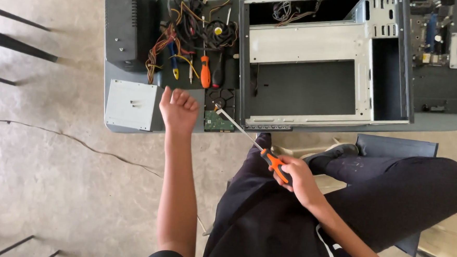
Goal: Removing the front panel and disconnecting internal cables from a desktop computer case using a screwdriver
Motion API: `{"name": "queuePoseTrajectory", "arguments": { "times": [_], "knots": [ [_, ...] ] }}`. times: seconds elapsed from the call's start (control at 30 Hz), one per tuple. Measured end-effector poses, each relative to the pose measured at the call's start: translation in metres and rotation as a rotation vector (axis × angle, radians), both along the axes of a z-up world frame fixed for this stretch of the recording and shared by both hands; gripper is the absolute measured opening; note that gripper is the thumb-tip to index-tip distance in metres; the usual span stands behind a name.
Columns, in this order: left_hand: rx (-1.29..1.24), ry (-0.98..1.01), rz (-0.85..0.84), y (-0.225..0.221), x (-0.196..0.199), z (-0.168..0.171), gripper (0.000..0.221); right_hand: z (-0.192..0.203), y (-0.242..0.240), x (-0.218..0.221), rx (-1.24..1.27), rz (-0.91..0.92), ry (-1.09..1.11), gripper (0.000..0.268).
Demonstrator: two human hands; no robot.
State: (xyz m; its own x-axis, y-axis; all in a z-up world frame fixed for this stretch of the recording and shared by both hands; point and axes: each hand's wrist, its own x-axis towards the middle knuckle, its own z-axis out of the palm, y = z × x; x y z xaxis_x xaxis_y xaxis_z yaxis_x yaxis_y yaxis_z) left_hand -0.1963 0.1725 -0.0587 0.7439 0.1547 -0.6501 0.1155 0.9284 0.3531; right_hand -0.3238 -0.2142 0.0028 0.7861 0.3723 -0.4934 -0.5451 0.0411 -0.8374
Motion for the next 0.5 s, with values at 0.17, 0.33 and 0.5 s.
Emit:
{"name": "queuePoseTrajectory", "arguments": {
  "times": [0.17,0.33,0.5],
  "knots": [
    [0.635,0.361,-0.168,0.012,-0.042,-0.043,0.037,-0.033,-0.021,-0.012,-0.077,-0.021,-0.004,0.037],
    [1.100,0.453,-0.364,0.046,-0.035,-0.137,0.037,-0.037,-0.024,-0.011,-0.122,-0.055,-0.026,0.035],
    [1.215,0.489,-0.535,0.066,-0.030,-0.172,0.044,-0.024,-0.020,-0.010,-0.201,-0.048,-0.084,0.034]
  ]
}}
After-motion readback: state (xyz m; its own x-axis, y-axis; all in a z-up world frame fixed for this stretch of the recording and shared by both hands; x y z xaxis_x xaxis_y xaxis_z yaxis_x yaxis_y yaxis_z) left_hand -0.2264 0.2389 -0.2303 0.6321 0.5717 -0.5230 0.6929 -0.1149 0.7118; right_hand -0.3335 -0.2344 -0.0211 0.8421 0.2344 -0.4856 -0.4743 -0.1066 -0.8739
